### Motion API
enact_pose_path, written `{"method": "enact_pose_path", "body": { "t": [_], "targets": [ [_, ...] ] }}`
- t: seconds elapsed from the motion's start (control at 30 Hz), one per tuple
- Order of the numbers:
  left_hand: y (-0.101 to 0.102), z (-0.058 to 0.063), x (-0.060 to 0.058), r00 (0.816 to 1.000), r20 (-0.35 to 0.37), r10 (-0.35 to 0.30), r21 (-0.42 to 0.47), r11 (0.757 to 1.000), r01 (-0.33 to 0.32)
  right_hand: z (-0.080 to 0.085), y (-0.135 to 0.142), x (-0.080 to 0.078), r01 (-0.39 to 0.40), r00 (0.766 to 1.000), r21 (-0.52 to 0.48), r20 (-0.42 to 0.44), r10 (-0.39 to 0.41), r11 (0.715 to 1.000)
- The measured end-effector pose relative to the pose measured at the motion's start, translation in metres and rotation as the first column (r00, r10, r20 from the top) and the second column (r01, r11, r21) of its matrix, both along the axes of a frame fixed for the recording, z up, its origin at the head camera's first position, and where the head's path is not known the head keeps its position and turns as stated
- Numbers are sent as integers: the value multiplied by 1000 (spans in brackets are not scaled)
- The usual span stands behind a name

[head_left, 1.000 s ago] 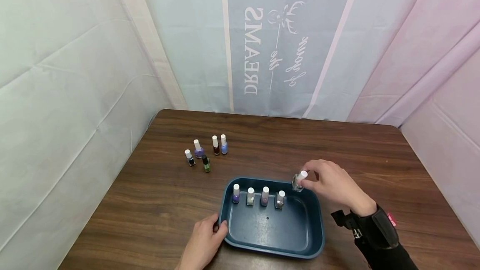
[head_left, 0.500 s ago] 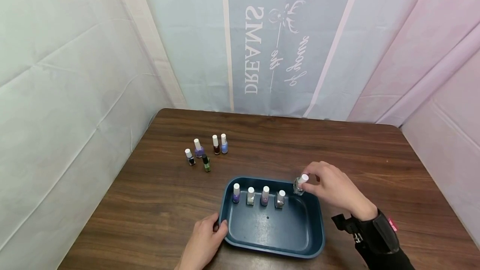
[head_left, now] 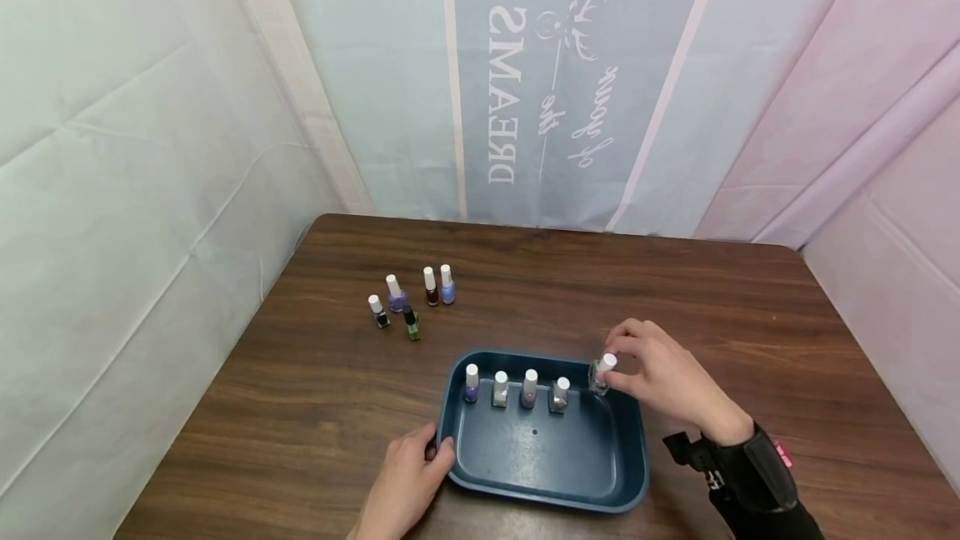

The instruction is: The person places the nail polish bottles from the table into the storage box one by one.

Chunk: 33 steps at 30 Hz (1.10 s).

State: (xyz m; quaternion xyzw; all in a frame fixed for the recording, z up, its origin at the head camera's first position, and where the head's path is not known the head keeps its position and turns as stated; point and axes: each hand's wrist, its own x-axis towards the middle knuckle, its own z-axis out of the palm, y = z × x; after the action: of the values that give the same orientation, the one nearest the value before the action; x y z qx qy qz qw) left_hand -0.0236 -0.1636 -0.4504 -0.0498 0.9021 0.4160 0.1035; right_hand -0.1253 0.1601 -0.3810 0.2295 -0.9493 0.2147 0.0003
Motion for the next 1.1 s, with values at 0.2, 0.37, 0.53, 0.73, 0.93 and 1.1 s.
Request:
{"method": "enact_pose_path", "body": {
  "t": [0.2, 0.37, 0.53, 0.73, 0.93, 1.1],
  "targets": [
    [0, 0, 0, 1000, 13, 1, 8, 1000, -2, -6, -1, 1, 0, 1000, 1, -20, 0, 1000],
    [0, 0, -1, 1000, 13, 2, 9, 1000, -2, -10, -2, 2, -4, 1000, 7, -15, 4, 1000],
    [0, 0, -1, 1000, 8, 1, 5, 1000, -1, -13, -2, 2, -8, 1000, 8, -5, 8, 1000],
    [0, 0, -1, 1000, 11, -3, 6, 1000, 3, -16, -3, 3, -17, 1000, 10, -1, 17, 1000],
    [0, 0, 0, 1000, 11, 1, 6, 1000, -1, -20, -5, 4, -15, 1000, 11, 0, 14, 1000],
    [0, -1, 0, 1000, -10, 1, 4, 1000, -1, -24, -6, 5, -15, 1000, 10, 6, 15, 1000]
  ]
}}
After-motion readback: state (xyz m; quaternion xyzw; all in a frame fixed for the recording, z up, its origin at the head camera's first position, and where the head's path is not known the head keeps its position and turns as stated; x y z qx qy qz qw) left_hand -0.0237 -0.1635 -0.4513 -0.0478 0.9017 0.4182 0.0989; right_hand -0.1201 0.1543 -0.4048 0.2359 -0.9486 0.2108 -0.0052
